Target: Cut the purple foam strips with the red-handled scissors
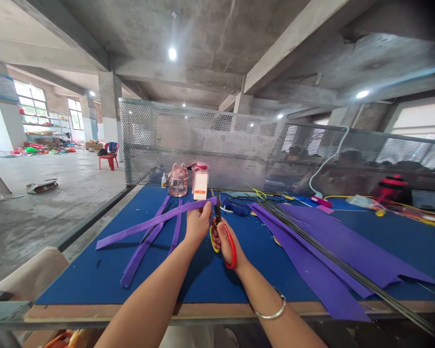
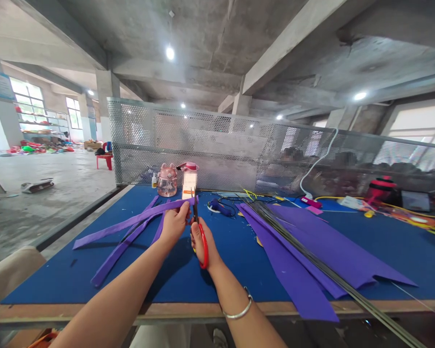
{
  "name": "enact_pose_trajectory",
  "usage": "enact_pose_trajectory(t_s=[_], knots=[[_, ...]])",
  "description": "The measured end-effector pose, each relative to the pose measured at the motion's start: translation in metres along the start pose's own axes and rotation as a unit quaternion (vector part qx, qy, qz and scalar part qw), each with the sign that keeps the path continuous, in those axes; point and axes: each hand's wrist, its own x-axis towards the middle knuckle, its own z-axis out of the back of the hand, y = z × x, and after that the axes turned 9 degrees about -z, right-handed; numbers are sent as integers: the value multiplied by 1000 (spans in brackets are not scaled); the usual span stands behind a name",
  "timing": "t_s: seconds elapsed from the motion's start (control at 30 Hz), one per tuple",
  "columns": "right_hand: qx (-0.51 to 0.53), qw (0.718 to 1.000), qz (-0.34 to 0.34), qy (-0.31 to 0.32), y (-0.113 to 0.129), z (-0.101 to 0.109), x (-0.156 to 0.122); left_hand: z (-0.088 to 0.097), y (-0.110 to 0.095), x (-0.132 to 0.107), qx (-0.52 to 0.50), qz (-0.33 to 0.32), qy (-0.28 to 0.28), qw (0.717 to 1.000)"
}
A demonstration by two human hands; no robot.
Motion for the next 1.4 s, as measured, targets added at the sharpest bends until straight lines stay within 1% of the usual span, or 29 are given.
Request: enact_pose_trajectory(t_s=[0.1,0.27,0.43,0.53,0.63,0.7,0.87,1.03,1.17,1.4], knots=[[-21,1000,-5,-17,1,1,-1,1,-1,0,14,2,2,1000],[-27,999,-21,-33,3,0,-3,3,4,3,42,-25,-3,999],[-10,999,-26,-19,5,-2,-3,3,4,4,46,-32,1,998],[9,1000,-30,-2,2,-3,-2,2,1,2,27,-12,-5,1000],[39,999,-14,12,-2,-2,-2,0,-2,1,-7,17,-9,1000],[39,999,6,24,-4,-2,-2,0,-3,0,-14,22,-11,1000],[-25,998,41,44,-8,2,-3,1,-5,0,8,10,-15,1000],[-51,996,61,38,-8,5,-2,1,-2,0,23,-6,11,1000],[-37,998,40,27,-5,3,-2,0,-3,-2,11,-3,16,1000],[-7,1000,7,12,0,-1,-1,0,-1,0,19,-22,16,999]])
